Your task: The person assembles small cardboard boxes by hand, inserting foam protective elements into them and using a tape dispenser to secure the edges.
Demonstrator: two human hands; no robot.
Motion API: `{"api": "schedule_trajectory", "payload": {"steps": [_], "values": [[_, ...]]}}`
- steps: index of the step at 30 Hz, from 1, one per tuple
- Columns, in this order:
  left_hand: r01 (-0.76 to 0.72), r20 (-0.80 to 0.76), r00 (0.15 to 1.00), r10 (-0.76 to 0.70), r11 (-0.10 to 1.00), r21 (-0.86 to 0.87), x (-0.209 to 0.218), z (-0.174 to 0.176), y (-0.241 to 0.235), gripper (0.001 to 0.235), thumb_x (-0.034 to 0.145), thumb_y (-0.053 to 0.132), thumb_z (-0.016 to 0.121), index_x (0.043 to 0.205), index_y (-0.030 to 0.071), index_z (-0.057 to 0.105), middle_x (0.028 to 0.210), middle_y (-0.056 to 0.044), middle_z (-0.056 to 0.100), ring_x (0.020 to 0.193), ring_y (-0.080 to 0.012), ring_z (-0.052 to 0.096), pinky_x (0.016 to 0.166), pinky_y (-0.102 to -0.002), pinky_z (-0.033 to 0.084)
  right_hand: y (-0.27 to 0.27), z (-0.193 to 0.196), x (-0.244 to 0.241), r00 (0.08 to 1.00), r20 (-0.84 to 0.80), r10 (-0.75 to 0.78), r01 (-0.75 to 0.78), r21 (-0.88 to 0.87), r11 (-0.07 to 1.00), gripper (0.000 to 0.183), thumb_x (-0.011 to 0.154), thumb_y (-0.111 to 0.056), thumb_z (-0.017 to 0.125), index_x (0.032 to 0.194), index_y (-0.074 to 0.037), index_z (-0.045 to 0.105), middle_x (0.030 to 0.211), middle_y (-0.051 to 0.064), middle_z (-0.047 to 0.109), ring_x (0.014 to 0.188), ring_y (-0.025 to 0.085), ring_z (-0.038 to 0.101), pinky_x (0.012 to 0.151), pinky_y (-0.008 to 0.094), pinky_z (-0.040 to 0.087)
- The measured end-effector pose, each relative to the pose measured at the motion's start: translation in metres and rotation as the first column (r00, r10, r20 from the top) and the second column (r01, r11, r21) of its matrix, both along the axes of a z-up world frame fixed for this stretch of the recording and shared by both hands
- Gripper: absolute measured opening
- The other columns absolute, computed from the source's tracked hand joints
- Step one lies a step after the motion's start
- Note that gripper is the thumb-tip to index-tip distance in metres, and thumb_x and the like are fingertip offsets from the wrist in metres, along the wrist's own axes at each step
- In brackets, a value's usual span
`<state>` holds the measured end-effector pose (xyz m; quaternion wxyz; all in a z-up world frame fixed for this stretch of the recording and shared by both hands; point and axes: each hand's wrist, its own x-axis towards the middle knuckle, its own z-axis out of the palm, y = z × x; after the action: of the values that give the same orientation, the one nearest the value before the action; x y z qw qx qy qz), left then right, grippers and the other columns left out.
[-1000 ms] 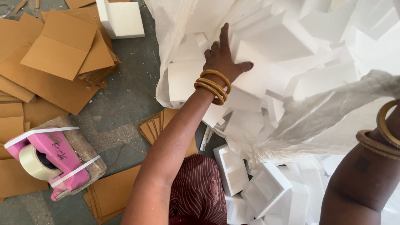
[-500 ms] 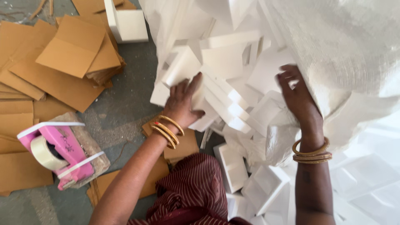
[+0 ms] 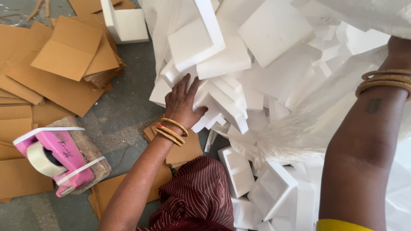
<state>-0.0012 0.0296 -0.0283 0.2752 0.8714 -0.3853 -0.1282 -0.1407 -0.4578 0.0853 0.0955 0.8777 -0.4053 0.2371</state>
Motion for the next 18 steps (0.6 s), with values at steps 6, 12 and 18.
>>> {"api": "schedule_trajectory", "payload": {"steps": [6,12,18], "values": [[-0.022,-0.12,0.992,0.025,0.999,0.027,0.014,0.002,-0.005,0.106,0.072,0.039,0.088,0.157,0.031,0.025,0.163,-0.019,0.027,0.148,-0.0407,0.028,0.113,-0.062,0.031,-0.029,-0.02,0.032,0.999,-0.022,-0.033,0.033,0.028,0.999,0.053,0.098,-0.038,0.064,0.137,-0.002,0.059,0.136,0.021,0.061,0.121,0.037,0.061,0.101,0.049,0.05],[-0.024,-0.139,0.99,0.03,0.999,0.046,0.02,0.0,-0.008,0.107,0.072,0.041,0.088,0.158,0.033,0.025,0.163,-0.016,0.028,0.149,-0.0382,0.029,0.113,-0.063,0.032,-0.034,-0.057,0.021,0.996,-0.074,-0.055,0.062,0.085,0.994,0.057,0.096,-0.037,0.065,0.141,-0.002,0.057,0.14,0.022,0.059,0.124,0.038,0.059,0.102,0.05,0.049],[-0.035,-0.163,0.986,0.044,0.998,0.057,0.02,-0.004,-0.005,0.106,0.072,0.041,0.089,0.157,0.033,0.026,0.163,-0.016,0.028,0.15,-0.0376,0.028,0.112,-0.063,0.033,0.011,-0.04,0.01,0.995,-0.103,0.007,0.003,0.091,0.996,0.062,0.094,-0.037,0.067,0.144,-0.002,0.055,0.144,0.022,0.057,0.126,0.04,0.058,0.103,0.051,0.049]]}}
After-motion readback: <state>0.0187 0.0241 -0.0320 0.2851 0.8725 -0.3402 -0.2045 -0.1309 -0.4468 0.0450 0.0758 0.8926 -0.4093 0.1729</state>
